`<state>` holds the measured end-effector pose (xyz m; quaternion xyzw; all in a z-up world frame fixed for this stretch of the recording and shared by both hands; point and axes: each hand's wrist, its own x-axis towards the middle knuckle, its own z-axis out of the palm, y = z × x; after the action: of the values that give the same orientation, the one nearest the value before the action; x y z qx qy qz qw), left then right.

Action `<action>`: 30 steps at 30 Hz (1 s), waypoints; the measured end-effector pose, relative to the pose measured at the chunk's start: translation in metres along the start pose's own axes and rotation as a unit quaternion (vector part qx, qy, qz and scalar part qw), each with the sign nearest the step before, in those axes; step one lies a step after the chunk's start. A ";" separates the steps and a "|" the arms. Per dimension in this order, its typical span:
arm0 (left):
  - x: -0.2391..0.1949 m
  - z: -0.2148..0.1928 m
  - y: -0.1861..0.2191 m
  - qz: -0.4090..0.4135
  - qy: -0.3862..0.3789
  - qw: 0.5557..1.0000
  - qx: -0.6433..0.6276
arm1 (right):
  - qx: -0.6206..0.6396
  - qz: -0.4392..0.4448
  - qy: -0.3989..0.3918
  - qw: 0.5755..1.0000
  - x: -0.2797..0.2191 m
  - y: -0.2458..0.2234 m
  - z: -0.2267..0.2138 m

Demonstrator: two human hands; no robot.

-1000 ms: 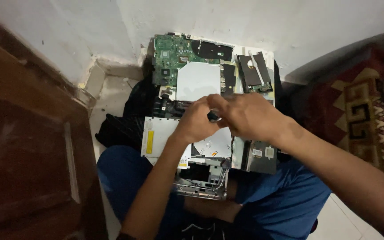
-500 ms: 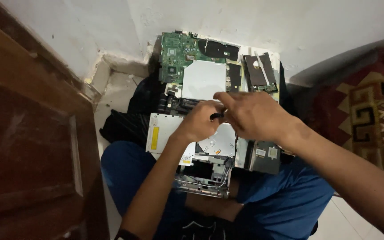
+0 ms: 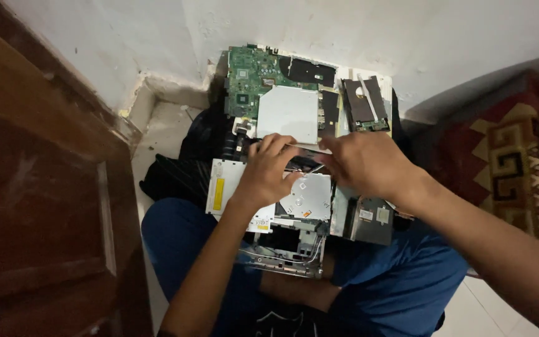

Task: The person sits on the floor and uses a screwdriver to remove screws from a disassembled electronic device. They manipulate internal components, including a hard drive and circuit boards, while working on the device's chassis.

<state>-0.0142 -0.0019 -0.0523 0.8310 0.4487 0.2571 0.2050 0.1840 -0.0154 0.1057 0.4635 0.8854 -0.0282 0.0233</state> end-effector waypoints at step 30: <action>0.027 -0.021 0.027 -0.215 -0.150 0.965 0.002 | -0.072 -0.098 -0.156 0.980 0.017 0.009 0.000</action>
<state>0.0026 0.0093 -0.0145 0.7443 0.5813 0.0786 0.3192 0.1814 0.0037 0.1046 0.3611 0.9119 -0.0381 0.1915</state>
